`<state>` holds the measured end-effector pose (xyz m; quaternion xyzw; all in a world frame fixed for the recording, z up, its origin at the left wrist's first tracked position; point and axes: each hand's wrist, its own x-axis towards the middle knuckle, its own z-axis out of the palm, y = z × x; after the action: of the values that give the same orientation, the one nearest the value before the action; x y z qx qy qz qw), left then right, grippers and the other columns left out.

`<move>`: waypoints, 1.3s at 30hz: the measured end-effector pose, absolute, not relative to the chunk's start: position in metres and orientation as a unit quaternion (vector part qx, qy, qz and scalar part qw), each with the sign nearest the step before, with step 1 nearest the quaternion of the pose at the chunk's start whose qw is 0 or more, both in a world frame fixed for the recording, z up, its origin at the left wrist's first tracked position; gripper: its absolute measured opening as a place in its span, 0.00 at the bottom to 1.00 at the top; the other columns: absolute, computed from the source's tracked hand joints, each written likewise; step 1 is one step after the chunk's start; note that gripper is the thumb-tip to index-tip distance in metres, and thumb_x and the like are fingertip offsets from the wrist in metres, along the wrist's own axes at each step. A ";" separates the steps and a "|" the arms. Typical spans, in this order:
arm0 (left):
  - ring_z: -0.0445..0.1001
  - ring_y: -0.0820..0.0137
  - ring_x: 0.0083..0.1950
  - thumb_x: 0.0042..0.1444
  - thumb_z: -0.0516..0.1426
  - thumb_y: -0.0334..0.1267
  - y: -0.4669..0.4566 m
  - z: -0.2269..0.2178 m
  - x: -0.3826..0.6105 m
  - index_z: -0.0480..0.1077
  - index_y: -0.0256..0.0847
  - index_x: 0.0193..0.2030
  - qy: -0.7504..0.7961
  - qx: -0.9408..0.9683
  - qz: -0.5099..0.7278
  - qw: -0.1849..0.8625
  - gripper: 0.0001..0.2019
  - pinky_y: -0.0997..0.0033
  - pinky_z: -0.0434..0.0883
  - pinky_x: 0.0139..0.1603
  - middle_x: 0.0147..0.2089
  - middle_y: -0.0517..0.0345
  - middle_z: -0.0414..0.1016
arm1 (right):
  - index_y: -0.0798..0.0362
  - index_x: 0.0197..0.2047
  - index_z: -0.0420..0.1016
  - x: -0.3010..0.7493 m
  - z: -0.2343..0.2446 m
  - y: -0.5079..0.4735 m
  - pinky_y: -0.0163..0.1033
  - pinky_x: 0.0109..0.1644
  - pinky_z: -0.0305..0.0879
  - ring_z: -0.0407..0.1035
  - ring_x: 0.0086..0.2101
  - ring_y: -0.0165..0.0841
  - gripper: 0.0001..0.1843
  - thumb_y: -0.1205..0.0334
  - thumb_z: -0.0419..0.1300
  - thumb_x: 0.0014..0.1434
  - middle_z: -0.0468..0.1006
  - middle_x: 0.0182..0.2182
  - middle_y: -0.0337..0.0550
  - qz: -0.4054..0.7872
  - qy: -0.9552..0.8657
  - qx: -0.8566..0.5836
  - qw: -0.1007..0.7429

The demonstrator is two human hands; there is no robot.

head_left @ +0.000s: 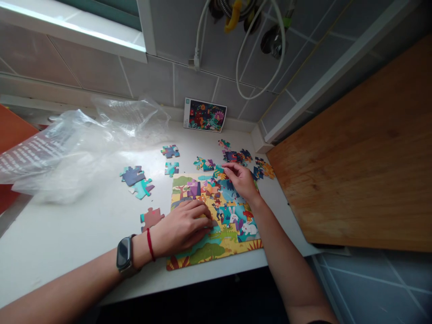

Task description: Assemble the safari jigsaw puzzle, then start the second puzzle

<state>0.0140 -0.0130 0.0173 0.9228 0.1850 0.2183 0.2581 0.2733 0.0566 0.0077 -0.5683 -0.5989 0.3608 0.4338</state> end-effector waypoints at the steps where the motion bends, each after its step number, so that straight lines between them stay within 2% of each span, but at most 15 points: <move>1: 0.73 0.59 0.52 0.70 0.54 0.34 -0.013 0.017 0.014 0.77 0.42 0.52 0.185 0.923 0.218 0.259 0.10 0.56 0.72 0.54 0.48 0.49 0.77 | 0.50 0.47 0.83 0.274 0.006 0.057 0.40 0.39 0.72 0.73 0.33 0.35 0.17 0.48 0.63 0.63 0.83 0.37 0.43 0.352 -0.601 -0.572 0.433; 6: 0.73 0.59 0.52 0.70 0.55 0.34 -0.014 0.017 0.013 0.77 0.43 0.53 0.187 0.922 0.215 0.260 0.11 0.57 0.72 0.54 0.49 0.49 0.77 | 0.51 0.51 0.81 0.275 0.006 0.058 0.42 0.44 0.73 0.73 0.38 0.36 0.16 0.53 0.64 0.63 0.79 0.48 0.48 0.195 -0.630 -0.606 0.445; 9: 0.73 0.60 0.52 0.70 0.55 0.34 -0.014 0.017 0.013 0.77 0.43 0.53 0.189 0.922 0.214 0.260 0.11 0.57 0.72 0.55 0.49 0.49 0.77 | 0.51 0.45 0.81 0.271 0.016 0.053 0.41 0.44 0.72 0.73 0.37 0.35 0.11 0.55 0.64 0.64 0.78 0.45 0.46 0.176 -0.665 -0.592 0.420; 12: 0.73 0.60 0.52 0.70 0.55 0.34 -0.014 0.015 0.013 0.76 0.44 0.54 0.189 0.922 0.217 0.259 0.11 0.57 0.72 0.55 0.49 0.50 0.77 | 0.50 0.44 0.81 0.262 0.027 0.042 0.39 0.44 0.72 0.73 0.36 0.34 0.08 0.56 0.65 0.65 0.78 0.38 0.42 0.232 -0.737 -0.538 0.337; 16: 0.73 0.60 0.52 0.69 0.55 0.33 -0.015 0.015 0.013 0.76 0.44 0.55 0.191 0.921 0.219 0.261 0.12 0.57 0.73 0.55 0.50 0.50 0.77 | 0.46 0.53 0.80 0.250 0.037 0.028 0.42 0.51 0.72 0.73 0.43 0.36 0.19 0.54 0.73 0.59 0.76 0.46 0.43 0.244 -0.813 -0.493 0.193; 18: 0.73 0.60 0.53 0.69 0.55 0.33 -0.015 0.015 0.013 0.76 0.45 0.55 0.191 0.920 0.221 0.261 0.12 0.57 0.72 0.56 0.50 0.50 0.77 | 0.46 0.54 0.80 0.247 0.038 0.025 0.42 0.52 0.71 0.73 0.45 0.37 0.21 0.55 0.74 0.59 0.75 0.47 0.44 0.237 -0.818 -0.499 0.161; 22: 0.73 0.59 0.53 0.70 0.55 0.33 -0.015 0.015 0.014 0.76 0.44 0.55 0.190 0.919 0.226 0.261 0.12 0.57 0.72 0.56 0.50 0.50 0.76 | 0.47 0.53 0.80 0.245 0.037 0.024 0.42 0.52 0.71 0.72 0.45 0.37 0.20 0.55 0.74 0.59 0.74 0.46 0.44 0.240 -0.807 -0.515 0.163; 25: 0.73 0.59 0.52 0.71 0.54 0.33 -0.015 0.015 0.014 0.76 0.44 0.55 0.190 0.919 0.224 0.262 0.12 0.56 0.72 0.55 0.50 0.50 0.76 | 0.49 0.49 0.81 0.244 0.037 0.025 0.42 0.52 0.70 0.72 0.42 0.36 0.15 0.55 0.73 0.61 0.75 0.41 0.42 0.251 -0.800 -0.515 0.178; 28: 0.73 0.59 0.52 0.71 0.54 0.33 -0.014 0.018 0.014 0.76 0.44 0.55 0.191 0.920 0.221 0.261 0.12 0.57 0.72 0.54 0.49 0.50 0.76 | 0.50 0.45 0.80 0.246 0.037 0.029 0.41 0.48 0.71 0.72 0.37 0.34 0.10 0.55 0.69 0.65 0.77 0.37 0.40 0.260 -0.787 -0.516 0.214; 30: 0.73 0.59 0.51 0.71 0.54 0.33 -0.014 0.019 0.014 0.76 0.44 0.55 0.191 0.921 0.219 0.260 0.12 0.57 0.72 0.54 0.48 0.50 0.76 | 0.50 0.44 0.80 0.253 0.034 0.034 0.41 0.49 0.71 0.73 0.37 0.34 0.09 0.55 0.66 0.67 0.78 0.38 0.41 0.234 -0.768 -0.540 0.251; 33: 0.73 0.59 0.51 0.70 0.54 0.34 -0.015 0.019 0.014 0.76 0.44 0.55 0.190 0.921 0.222 0.260 0.12 0.58 0.72 0.54 0.49 0.50 0.76 | 0.50 0.46 0.81 0.271 0.025 0.045 0.47 0.58 0.69 0.74 0.48 0.41 0.09 0.57 0.65 0.65 0.79 0.45 0.48 0.120 -0.715 -0.618 0.305; 35: 0.73 0.59 0.51 0.70 0.55 0.34 -0.015 0.019 0.014 0.77 0.45 0.55 0.190 0.920 0.225 0.259 0.12 0.58 0.72 0.53 0.49 0.50 0.76 | 0.51 0.48 0.82 0.286 0.016 0.053 0.52 0.66 0.65 0.70 0.56 0.46 0.12 0.58 0.66 0.63 0.78 0.53 0.53 0.051 -0.675 -0.668 0.310; 37: 0.73 0.59 0.51 0.70 0.55 0.34 -0.015 0.018 0.014 0.77 0.44 0.54 0.189 0.921 0.226 0.256 0.11 0.59 0.73 0.53 0.49 0.50 0.76 | 0.51 0.50 0.83 0.298 0.006 0.061 0.57 0.71 0.58 0.64 0.64 0.50 0.14 0.57 0.67 0.61 0.74 0.61 0.55 0.031 -0.651 -0.699 0.294; 39: 0.73 0.60 0.50 0.70 0.55 0.34 -0.015 0.017 0.014 0.77 0.44 0.54 0.187 0.921 0.230 0.254 0.11 0.59 0.73 0.52 0.48 0.50 0.76 | 0.50 0.56 0.81 0.307 -0.003 0.068 0.61 0.73 0.54 0.58 0.68 0.53 0.20 0.54 0.67 0.61 0.71 0.66 0.55 0.037 -0.639 -0.715 0.280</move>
<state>0.0142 -0.0151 0.0166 0.9207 0.1874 0.2299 0.2538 0.3075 0.0677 -0.0029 -0.7152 -0.6393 0.0371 0.2799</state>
